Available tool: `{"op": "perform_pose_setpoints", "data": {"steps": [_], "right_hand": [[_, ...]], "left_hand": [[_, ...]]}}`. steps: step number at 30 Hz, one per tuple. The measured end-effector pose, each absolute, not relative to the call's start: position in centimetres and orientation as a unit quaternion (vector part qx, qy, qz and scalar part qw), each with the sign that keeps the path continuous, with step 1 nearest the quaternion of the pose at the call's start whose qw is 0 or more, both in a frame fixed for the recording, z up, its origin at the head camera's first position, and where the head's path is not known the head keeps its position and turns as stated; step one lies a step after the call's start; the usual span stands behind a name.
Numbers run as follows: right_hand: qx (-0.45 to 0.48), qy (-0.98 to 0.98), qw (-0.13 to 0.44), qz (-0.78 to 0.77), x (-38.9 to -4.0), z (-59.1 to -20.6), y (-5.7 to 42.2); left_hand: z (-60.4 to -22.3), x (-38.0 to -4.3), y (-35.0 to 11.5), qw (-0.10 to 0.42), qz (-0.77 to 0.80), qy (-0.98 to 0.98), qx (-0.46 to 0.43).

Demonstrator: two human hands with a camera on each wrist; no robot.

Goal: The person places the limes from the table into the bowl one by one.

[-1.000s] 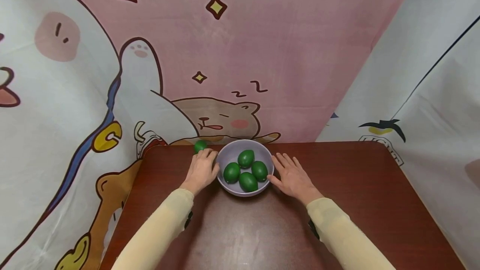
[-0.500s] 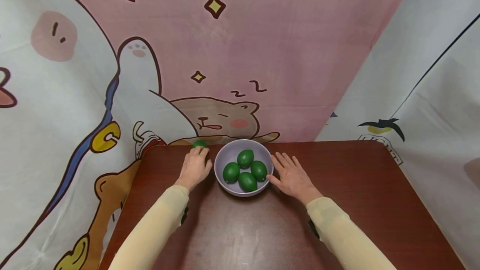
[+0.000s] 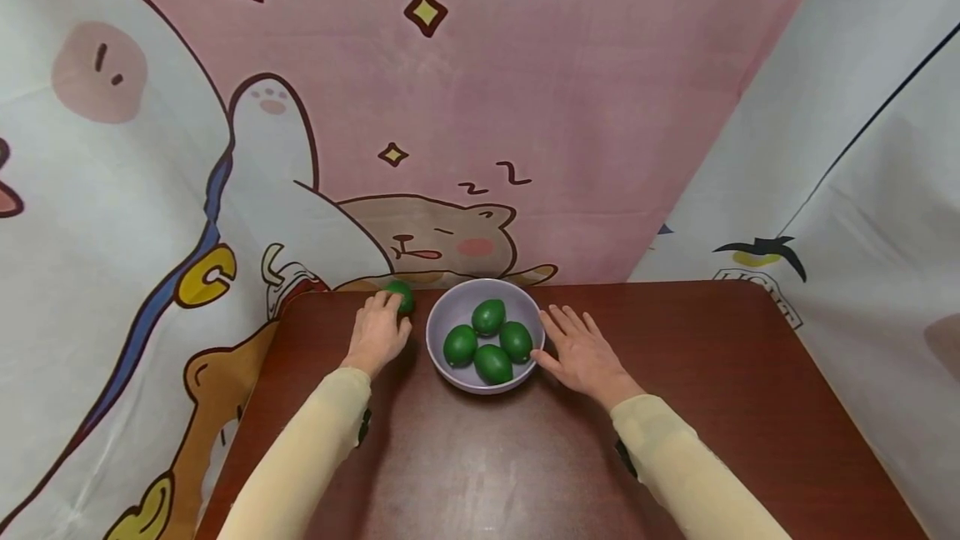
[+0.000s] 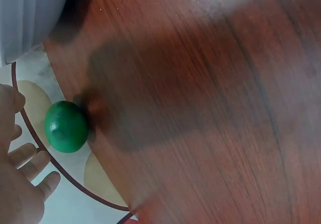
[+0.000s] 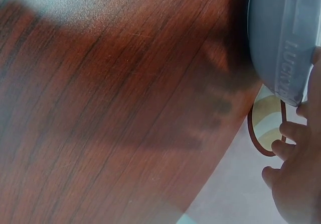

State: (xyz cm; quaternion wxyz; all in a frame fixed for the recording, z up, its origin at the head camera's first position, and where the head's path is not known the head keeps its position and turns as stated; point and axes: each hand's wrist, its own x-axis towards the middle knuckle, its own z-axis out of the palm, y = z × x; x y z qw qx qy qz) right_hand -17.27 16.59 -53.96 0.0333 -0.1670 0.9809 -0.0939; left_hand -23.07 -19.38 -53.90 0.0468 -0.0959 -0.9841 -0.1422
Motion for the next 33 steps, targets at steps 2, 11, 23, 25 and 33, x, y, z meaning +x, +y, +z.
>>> {"op": "perform_pose_setpoints", "data": {"steps": [2,11,23,25,33], "right_hand": [[-0.166,0.981,0.036,-0.094,-17.2,-53.9,16.6],[-0.159,0.982,0.040,-0.094,-17.3,-54.0,16.5],[-0.157,0.983,0.044,-0.087,-17.3,-54.1,16.5],[-0.156,0.983,0.048,-0.088,-17.3,-54.1,16.5],[-0.160,0.982,0.047,-0.090,-17.2,-53.8,16.5]], "left_hand": [[-53.9,-23.2,-19.5,0.041,-0.141,-0.985,-0.092],[-54.2,-23.8,-19.7,0.036,-0.144,-0.985,-0.085],[-55.1,-24.5,-19.5,-0.008,-0.155,-0.986,-0.057],[-55.2,-24.6,-19.4,-0.013,-0.157,-0.986,-0.051],[-55.2,-25.0,-18.9,-0.024,-0.156,-0.987,-0.042]]}}
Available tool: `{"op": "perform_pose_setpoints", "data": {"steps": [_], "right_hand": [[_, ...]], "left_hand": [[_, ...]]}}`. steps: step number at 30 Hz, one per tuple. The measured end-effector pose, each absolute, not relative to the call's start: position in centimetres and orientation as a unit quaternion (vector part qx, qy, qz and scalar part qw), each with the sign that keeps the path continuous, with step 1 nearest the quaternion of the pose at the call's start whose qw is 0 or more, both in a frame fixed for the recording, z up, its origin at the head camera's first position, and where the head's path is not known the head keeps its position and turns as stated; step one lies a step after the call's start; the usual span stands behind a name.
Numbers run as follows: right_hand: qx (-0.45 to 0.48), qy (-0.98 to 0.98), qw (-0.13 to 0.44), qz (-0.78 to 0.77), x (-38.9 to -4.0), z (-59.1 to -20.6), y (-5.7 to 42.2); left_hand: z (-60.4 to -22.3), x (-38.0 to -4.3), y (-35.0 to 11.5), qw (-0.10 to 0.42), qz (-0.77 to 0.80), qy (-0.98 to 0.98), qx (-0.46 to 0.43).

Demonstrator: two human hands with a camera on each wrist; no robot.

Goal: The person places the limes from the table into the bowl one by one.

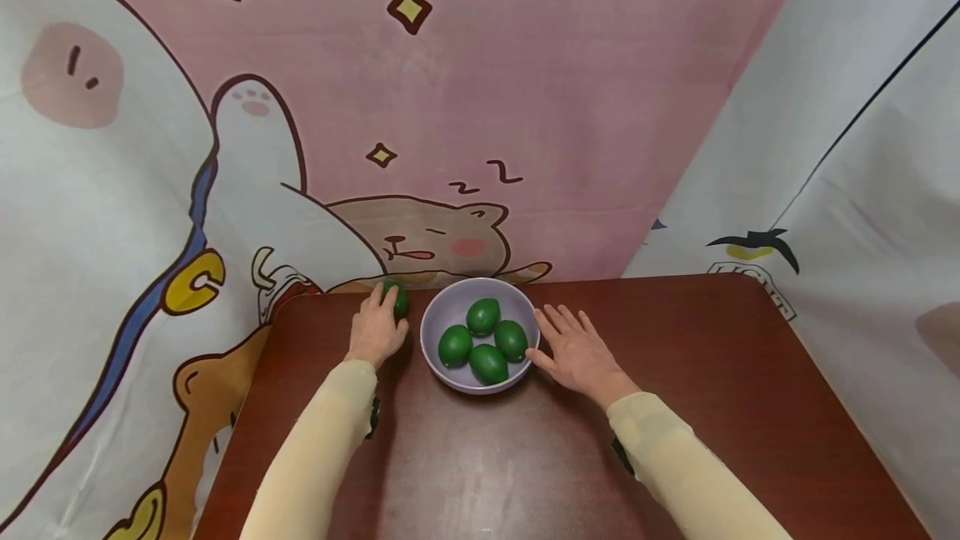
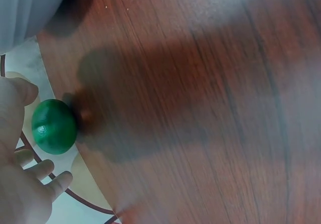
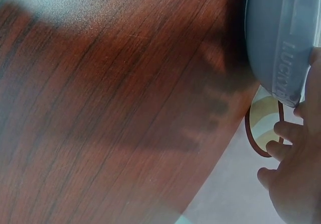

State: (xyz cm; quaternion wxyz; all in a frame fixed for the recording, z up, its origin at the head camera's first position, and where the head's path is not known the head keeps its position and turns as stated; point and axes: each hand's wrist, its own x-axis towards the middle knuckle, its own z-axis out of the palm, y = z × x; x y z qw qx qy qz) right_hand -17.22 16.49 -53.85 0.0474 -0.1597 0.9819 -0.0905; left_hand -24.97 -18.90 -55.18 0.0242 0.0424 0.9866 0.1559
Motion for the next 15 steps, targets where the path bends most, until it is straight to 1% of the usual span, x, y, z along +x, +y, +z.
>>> {"op": "perform_pose_setpoints", "data": {"steps": [9,15], "right_hand": [[-0.158,0.982,0.054,-0.093,-17.13,-53.63,16.44],[-0.160,0.981,0.050,-0.095,-17.18,-53.59,16.42]], "left_hand": [[-55.08,-25.30,-18.72,0.038,0.149,0.988,0.035],[-55.15,-25.26,-18.60,0.057,0.153,0.986,0.027]]}}
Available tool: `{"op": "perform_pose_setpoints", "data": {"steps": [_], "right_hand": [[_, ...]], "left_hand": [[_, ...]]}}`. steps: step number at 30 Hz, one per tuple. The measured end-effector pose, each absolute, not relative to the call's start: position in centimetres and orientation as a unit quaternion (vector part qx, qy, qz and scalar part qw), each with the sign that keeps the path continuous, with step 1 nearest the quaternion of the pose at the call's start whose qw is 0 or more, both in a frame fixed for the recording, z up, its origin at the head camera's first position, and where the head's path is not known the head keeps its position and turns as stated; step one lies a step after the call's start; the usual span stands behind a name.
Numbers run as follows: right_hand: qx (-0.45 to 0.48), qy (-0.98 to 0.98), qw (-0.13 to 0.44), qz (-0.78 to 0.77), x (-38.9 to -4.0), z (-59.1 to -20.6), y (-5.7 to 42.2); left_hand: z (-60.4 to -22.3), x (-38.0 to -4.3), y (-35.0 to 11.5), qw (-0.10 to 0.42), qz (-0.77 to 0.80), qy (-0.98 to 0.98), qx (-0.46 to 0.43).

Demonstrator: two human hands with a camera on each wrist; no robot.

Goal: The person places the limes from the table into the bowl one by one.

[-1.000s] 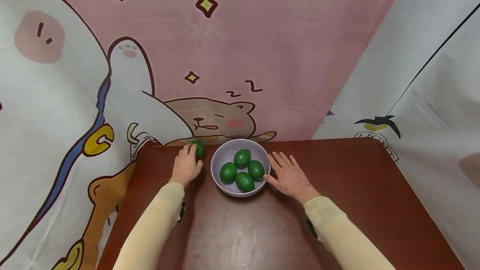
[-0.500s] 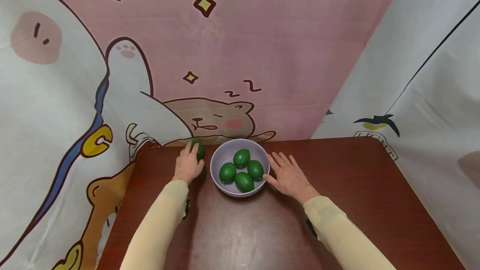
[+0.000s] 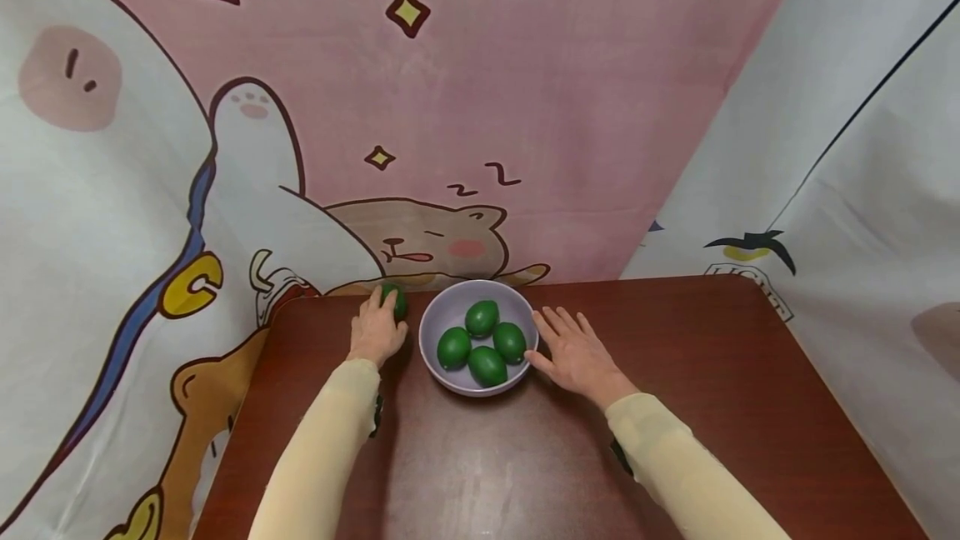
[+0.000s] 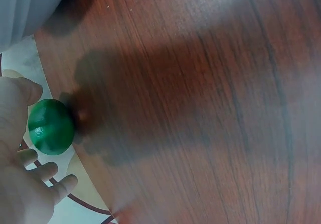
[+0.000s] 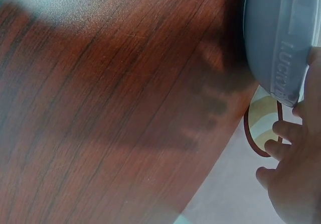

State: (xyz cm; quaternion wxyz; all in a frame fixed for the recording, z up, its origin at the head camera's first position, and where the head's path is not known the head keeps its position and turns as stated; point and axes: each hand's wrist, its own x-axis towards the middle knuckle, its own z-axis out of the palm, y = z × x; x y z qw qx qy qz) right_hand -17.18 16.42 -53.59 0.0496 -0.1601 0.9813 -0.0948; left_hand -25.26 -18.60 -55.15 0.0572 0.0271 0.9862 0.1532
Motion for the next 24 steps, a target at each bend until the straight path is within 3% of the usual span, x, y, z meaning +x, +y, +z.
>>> {"op": "perform_pose_setpoints", "data": {"steps": [24], "right_hand": [[-0.162,0.982,0.043,-0.089,-17.17,-53.57,16.38]], "left_hand": [[-55.50,-25.67,-18.70,0.032,0.179,0.983,0.038]]}}
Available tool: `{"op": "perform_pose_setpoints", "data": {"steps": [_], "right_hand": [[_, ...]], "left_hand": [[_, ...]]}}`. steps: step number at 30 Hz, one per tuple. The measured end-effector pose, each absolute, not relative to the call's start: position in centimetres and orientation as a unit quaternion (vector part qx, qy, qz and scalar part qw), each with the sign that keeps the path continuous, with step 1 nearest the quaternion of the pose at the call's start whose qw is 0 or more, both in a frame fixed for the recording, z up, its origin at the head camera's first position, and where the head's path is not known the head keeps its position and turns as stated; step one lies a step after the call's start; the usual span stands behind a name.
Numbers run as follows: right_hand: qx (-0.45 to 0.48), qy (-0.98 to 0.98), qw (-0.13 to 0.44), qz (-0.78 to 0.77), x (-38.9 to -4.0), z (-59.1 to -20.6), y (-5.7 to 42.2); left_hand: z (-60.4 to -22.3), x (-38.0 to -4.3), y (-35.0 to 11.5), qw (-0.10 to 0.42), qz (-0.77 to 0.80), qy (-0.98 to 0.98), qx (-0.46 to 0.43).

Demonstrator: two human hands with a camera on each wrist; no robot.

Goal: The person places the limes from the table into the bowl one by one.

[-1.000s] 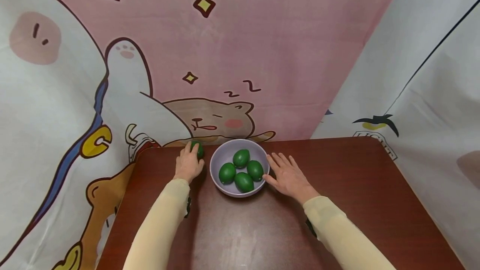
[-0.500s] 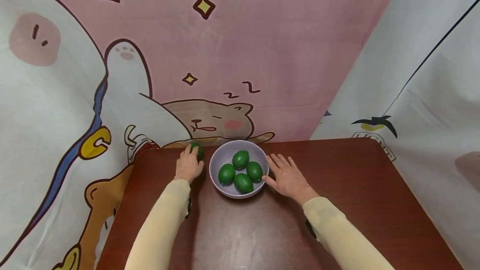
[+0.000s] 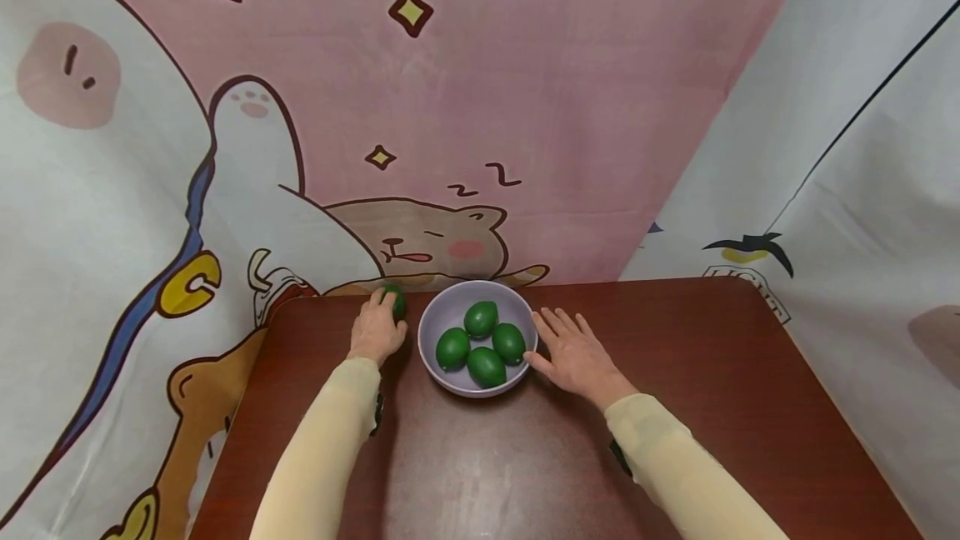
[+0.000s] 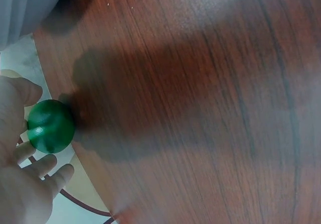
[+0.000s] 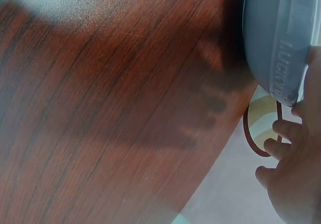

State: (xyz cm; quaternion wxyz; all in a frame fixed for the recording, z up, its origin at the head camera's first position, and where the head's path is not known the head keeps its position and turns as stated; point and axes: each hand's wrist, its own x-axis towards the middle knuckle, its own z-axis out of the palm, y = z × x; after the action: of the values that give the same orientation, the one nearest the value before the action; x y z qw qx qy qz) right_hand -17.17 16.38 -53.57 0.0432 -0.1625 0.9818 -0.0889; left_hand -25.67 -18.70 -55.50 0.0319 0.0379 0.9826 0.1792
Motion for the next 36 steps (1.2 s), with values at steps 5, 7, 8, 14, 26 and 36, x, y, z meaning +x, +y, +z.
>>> {"op": "perform_pose_setpoints", "data": {"steps": [5,7,8,14,26,36], "right_hand": [[-0.161,0.982,0.047,-0.086,-17.15,-53.49,16.32],[-0.162,0.982,0.047,-0.088,-17.17,-53.41,16.27],[-0.163,0.982,0.047,-0.089,-17.16,-53.36,16.25],[-0.165,0.981,0.045,-0.092,-17.02,-53.19,16.18],[-0.171,0.981,0.034,-0.090,-17.12,-53.27,16.20],[-0.167,0.981,0.038,-0.088,-17.24,-53.43,16.26]], "left_hand": [[-55.67,-25.89,-18.78,0.019,0.177,0.983,0.043],[-55.66,-25.95,-18.81,0.017,0.173,0.984,0.045],[-55.64,-25.97,-18.84,0.018,0.169,0.984,0.046],[-55.40,-26.05,-18.87,0.039,0.160,0.985,0.050],[-54.95,-26.00,-18.35,0.032,0.153,0.986,0.063],[-55.09,-25.59,-18.43,0.030,0.142,0.986,0.076]]}}
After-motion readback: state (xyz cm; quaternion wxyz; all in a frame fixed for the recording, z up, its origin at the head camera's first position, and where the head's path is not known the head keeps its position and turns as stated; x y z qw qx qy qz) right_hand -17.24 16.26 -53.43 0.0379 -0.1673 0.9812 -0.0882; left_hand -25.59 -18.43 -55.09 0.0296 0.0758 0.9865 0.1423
